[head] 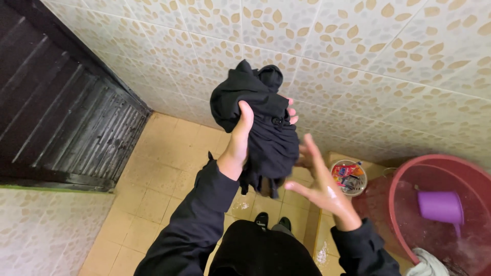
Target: Rinsing clothes by hand using a plastic scoop to pour water from a bucket onto the garments.
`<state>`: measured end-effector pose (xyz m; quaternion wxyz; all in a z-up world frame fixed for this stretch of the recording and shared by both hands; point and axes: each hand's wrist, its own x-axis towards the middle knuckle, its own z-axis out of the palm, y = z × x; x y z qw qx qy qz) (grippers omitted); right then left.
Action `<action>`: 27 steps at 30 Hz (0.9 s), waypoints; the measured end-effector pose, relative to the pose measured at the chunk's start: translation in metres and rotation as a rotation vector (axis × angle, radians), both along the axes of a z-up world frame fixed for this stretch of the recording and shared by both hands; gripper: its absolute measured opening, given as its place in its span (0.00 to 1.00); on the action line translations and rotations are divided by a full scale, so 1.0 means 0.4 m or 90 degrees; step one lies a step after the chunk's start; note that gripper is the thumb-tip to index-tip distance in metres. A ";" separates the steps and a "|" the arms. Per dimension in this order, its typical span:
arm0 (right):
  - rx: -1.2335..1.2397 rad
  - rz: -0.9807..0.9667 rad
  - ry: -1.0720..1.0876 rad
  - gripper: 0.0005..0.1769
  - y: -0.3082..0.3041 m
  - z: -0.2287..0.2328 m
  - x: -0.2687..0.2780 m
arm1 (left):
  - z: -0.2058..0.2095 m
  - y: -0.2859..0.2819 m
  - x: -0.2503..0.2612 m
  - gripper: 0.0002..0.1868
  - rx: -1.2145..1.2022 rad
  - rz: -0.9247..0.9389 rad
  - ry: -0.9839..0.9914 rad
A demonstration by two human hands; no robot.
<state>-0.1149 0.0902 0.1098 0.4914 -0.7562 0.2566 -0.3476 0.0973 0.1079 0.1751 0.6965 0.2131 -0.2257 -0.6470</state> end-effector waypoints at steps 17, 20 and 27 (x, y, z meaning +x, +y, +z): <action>0.129 -0.491 -0.318 0.21 -0.125 -0.122 -0.156 | -0.090 0.103 0.167 0.40 0.077 0.046 -0.281; 0.262 -0.535 -0.275 0.18 -0.122 -0.071 -0.124 | -0.040 0.100 0.155 0.34 0.146 0.060 -0.060; 0.185 -0.309 0.089 0.22 -0.079 0.011 -0.103 | -0.053 0.106 0.179 0.27 0.066 0.138 0.082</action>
